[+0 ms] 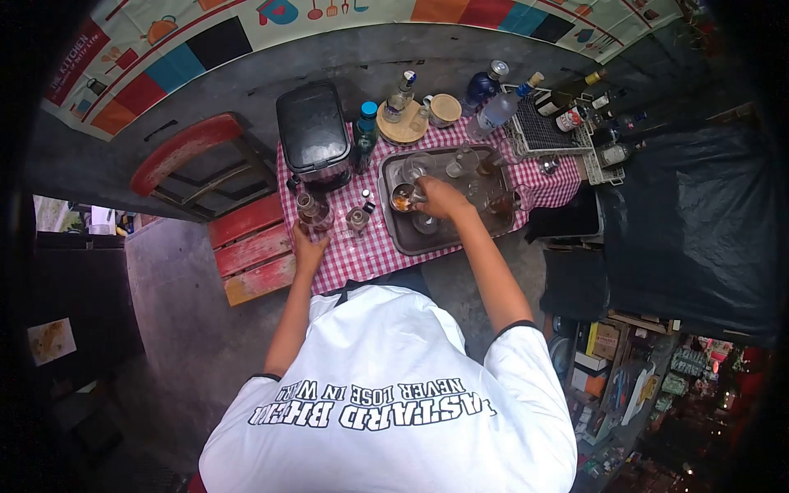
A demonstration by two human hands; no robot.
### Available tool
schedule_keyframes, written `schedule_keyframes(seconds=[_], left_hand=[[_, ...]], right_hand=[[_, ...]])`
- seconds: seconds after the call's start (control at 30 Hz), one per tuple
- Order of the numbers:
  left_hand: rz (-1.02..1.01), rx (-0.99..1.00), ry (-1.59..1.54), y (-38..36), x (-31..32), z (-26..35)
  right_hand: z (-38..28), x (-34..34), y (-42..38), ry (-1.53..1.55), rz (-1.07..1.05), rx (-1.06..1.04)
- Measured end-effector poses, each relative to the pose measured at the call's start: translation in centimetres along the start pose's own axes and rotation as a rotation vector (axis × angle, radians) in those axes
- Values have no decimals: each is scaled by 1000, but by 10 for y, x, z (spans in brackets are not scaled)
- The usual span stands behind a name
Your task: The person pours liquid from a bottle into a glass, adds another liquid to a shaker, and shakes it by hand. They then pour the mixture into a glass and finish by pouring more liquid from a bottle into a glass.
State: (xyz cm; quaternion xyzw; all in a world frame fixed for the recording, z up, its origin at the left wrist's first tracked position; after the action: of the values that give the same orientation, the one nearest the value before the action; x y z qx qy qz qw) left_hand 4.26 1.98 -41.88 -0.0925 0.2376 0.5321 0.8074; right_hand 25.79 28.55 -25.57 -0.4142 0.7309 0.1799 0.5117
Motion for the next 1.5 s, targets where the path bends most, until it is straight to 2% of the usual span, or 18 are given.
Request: schedule_keyframes(seconds=[0.13,0.2,0.3,0.4,0.5,0.53,0.63,0.7,0.8,0.9,0.93,1.07,1.1,1.17,1.3,1.33,1.43,1.5], left_hand=[[-45,-31,267,-32,-14,-14],[-134,-63,200,-45,-12,-28],[-264,-172,92,-54,-9,-9],[-309,-115,45,-57,-3,32],[-266,-35,29,-55,18,55],[-321,-84,52,-54,25,63],[-258,-79,0,-52,42,75],[-237,-125,-3,-52,48,76],[-87,-91,-7,-48,58,79],[-76,-53,30,-43,63,76],[-2,-8,56,-43,62,81],[-2,-84,-21,-49,67,59],[10,-86,-17,-51,65,69],[12,-334,-286,-60,56,91],[-63,-297,-212,-67,37,122],[-115,-305,-265,-66,32,142],[-39,-203,-443,-63,14,216],[-41,-149,-471,-61,9,231]], right_hand=[[-2,-4,-25,190,95,66],[-8,-5,-42,285,147,82],[-13,-7,-66,330,228,131],[-19,-8,-84,374,281,112],[-24,-12,-88,379,214,92],[-23,-12,-89,391,220,41],[-18,-13,-85,484,132,75],[-17,-15,-83,496,168,3],[-8,-17,-81,537,114,37],[1,-18,-76,546,90,-10],[3,-21,-76,559,80,-2],[19,-23,-73,630,72,-36],[23,-27,-72,633,66,-48],[27,-38,-70,654,95,-79],[41,-45,-66,806,39,-54],[39,-55,-64,830,52,-55],[46,-57,-60,914,21,-44],[39,-72,-59,1194,-36,-22]])
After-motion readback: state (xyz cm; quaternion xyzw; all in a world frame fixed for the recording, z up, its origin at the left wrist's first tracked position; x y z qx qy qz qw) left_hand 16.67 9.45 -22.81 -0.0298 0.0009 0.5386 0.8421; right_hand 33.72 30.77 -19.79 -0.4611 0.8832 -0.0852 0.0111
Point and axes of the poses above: each hand's wrist, its own y-axis towards the middle knuckle, its own x-axis out of the palm, z = x × y, the point moved 5 cm from there along y, towards the middle knuckle, and after that the axes turned 13 degrees about z, right-handed, at the moved point
